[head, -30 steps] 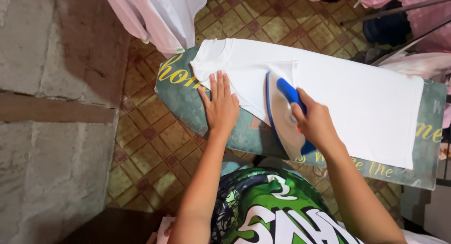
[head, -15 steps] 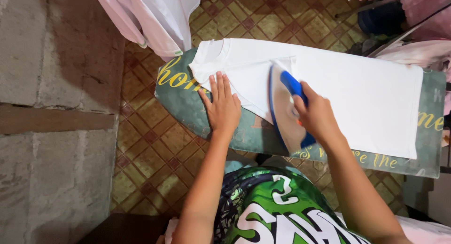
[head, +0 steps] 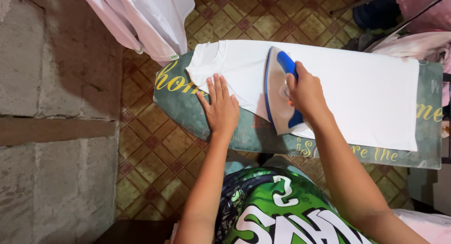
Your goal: The person irons a white t-shirt on an ironing board using a blue and white iron. They repeatedly smooth the fabric, adjust the shirt's position, and flip it over to iron different sections until the garment appears wrinkle-free.
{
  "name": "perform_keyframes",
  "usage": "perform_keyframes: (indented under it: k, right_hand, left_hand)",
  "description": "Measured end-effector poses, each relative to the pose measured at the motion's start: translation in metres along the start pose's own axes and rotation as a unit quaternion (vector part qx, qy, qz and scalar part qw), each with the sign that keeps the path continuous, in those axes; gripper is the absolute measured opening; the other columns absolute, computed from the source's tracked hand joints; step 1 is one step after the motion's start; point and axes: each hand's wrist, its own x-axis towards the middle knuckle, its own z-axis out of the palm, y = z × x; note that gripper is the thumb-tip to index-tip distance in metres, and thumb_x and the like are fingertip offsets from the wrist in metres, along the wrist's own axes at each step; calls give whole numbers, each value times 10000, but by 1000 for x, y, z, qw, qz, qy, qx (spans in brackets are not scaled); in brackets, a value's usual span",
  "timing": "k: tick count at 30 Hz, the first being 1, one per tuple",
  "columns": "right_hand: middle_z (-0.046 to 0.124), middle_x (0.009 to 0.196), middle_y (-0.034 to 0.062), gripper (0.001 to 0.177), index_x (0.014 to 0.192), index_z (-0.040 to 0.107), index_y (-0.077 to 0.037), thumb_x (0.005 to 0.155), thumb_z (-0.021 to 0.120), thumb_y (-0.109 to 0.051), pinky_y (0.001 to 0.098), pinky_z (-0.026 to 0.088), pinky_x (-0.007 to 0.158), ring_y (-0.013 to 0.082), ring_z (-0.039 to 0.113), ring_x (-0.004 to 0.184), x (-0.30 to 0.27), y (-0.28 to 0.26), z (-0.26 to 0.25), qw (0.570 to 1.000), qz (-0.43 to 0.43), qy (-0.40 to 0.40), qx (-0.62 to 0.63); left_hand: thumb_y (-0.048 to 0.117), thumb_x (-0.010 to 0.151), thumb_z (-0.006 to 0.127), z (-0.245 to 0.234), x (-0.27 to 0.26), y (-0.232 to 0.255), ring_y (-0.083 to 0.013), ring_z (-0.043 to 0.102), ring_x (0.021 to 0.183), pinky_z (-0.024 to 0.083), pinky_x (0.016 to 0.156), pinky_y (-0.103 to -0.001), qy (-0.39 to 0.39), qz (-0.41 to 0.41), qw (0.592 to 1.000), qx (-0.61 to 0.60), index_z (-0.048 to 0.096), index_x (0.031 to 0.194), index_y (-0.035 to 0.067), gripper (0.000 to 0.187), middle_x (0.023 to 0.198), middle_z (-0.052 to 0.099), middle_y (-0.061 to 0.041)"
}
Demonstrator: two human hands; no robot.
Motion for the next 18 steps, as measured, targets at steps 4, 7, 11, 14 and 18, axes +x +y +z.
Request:
perform_keyframes:
  k: [4,7,11,14,18]
  right_hand:
    - [689,700,233,468,1430,512,-16,1024,534,-247,439,539,565,320,685,534,-32,13,-7,999,-6,7,-31]
    - [689,721,209,491,1446,490,-33,1007,529,-250,441,553,555,315,696,522,-50,22,-11,999,35,11,-27]
    - [682,707,222,438,1400,530,-10,1029,527,-244,447,549,578,333,690,537,-32,26,-5,999,-5,31,-36]
    - [686,721,237,377,1322,567,3,1048,521,-251,453,550,598,349,691,570,-2,19,-3,998,-11,41,-41]
    - [694,741,245,345,1261,571,1,1038,502,-254,454,566,600,367,702,568,15,15,-1,999,19,33,-22]
  left_hand:
    - [335,981,534,-1,-1,0,-290,194,1575,120,1227,-640,-2,2,1000,5,314,1599,26,725,1700,240,-111]
    - [333,976,535,0,0,1,-287,198,1575,121,1229,-638,3,-2,1000,6,321,1601,28,728,1700,242,-105]
    - [334,972,538,2,1,0,-286,199,1575,120,1228,-642,4,0,1000,1,330,1596,30,725,1699,241,-109]
    - [335,971,537,3,1,0,-285,195,1573,118,1226,-642,2,-1,1000,5,330,1596,30,726,1700,241,-110]
    - [339,974,534,2,1,0,-278,188,1575,112,1229,-640,2,-3,1000,-2,329,1597,32,725,1701,240,-99]
